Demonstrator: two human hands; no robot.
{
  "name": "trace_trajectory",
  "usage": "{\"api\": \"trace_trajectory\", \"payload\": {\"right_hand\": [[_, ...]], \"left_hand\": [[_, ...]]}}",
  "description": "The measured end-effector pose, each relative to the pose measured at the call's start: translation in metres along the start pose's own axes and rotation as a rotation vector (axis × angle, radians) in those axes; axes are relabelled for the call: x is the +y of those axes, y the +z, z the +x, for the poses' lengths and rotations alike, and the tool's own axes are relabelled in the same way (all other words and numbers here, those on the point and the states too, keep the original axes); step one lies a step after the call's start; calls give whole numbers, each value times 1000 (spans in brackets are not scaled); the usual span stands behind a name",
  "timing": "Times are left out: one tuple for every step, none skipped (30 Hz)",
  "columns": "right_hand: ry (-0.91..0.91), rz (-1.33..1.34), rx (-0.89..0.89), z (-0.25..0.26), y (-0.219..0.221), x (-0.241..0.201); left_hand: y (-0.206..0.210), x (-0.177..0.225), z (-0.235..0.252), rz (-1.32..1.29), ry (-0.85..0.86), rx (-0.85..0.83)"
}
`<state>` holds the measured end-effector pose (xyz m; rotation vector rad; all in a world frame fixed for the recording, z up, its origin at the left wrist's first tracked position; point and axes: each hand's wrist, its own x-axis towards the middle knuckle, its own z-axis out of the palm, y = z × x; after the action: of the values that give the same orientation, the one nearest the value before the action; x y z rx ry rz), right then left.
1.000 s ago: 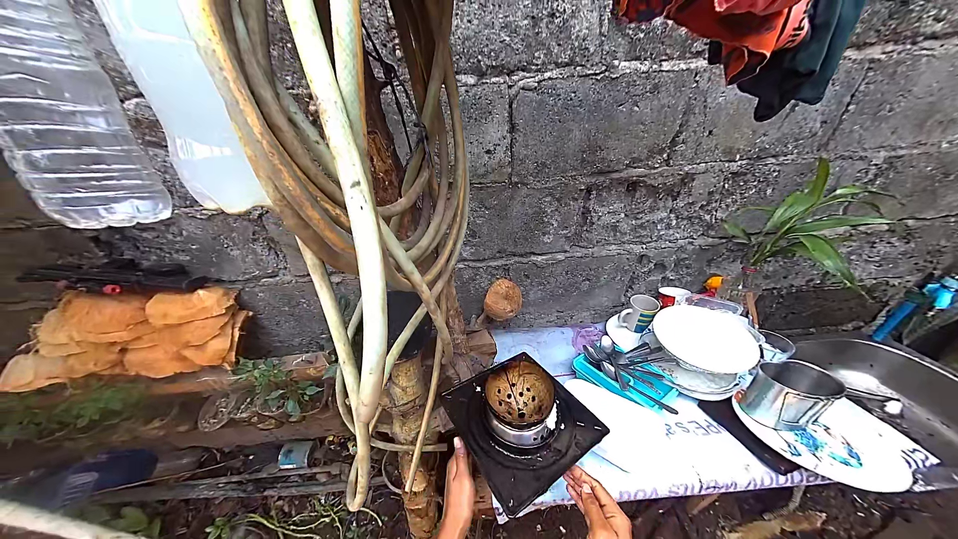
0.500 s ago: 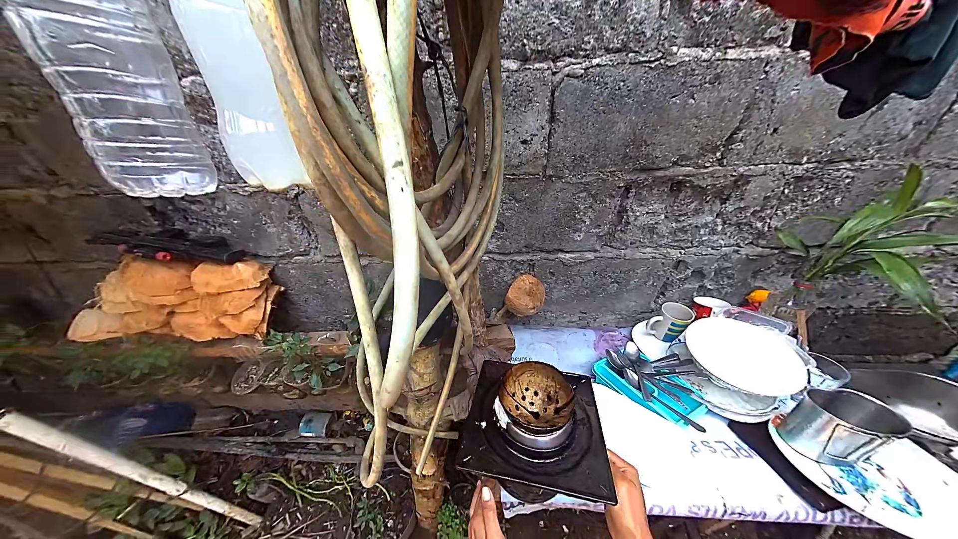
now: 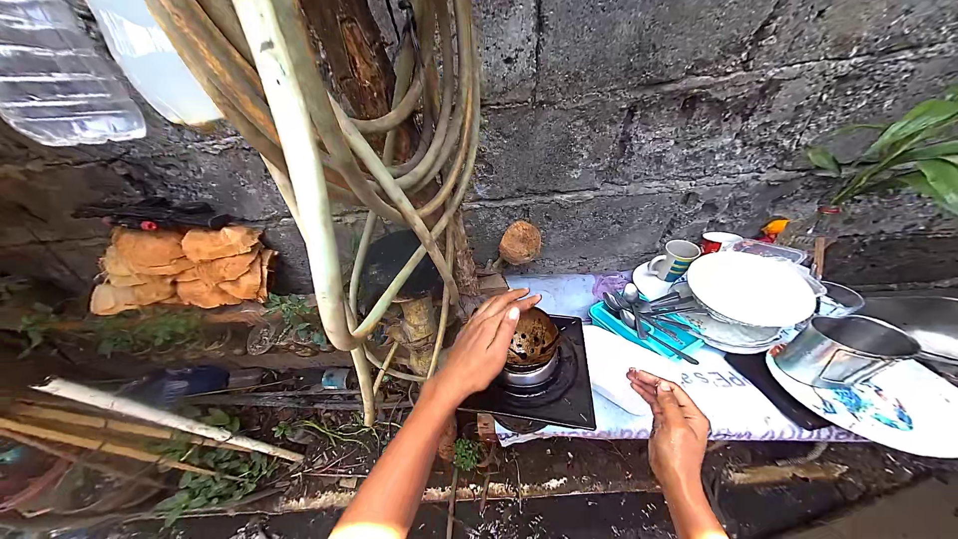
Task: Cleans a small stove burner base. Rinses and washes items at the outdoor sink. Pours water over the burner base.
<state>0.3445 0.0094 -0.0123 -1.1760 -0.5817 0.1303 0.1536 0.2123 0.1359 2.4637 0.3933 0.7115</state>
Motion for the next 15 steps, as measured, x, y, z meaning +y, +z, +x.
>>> {"api": "trace_trajectory", "payload": {"right_hand": [[-19, 4, 2, 6, -3, -3], [-33, 6, 9, 11, -6, -6], [-39, 12, 22, 14, -10, -8], [-44, 21, 32, 17, -14, -9], [-45, 29, 41, 19, -18, -9], [-40, 28, 50, 19, -21, -8], [-31, 23, 58, 18, -25, -7], [-19, 19, 66, 16, -28, -5], [-5, 17, 72, 15, -30, -3], [9, 18, 79, 14, -32, 0], [24, 15, 84, 14, -33, 2], [35, 8, 87, 16, -33, 3], [39, -5, 81, 19, -34, 4], [34, -31, 62, 25, -35, 4], [26, -82, 26, 33, -37, 3]], "left_hand": [[0, -4, 14, 37, -4, -104], [2, -8, 24, 68, 2, -182], [5, -11, 32, 106, 14, -236], [8, -13, 37, 149, 23, -271], [11, -14, 40, 187, 27, -295], [14, -14, 40, 225, 27, -317], [16, -13, 40, 262, 24, -341], [19, -13, 40, 294, 18, -360], [21, -13, 40, 315, 13, -365], [22, -14, 40, 324, 7, -364], [23, -14, 39, 330, 3, -361], [23, -15, 38, 334, 0, -359], [23, -16, 37, 336, 1, -356], [23, -16, 37, 339, 1, -357], [23, -16, 38, 341, 1, -355]]}}
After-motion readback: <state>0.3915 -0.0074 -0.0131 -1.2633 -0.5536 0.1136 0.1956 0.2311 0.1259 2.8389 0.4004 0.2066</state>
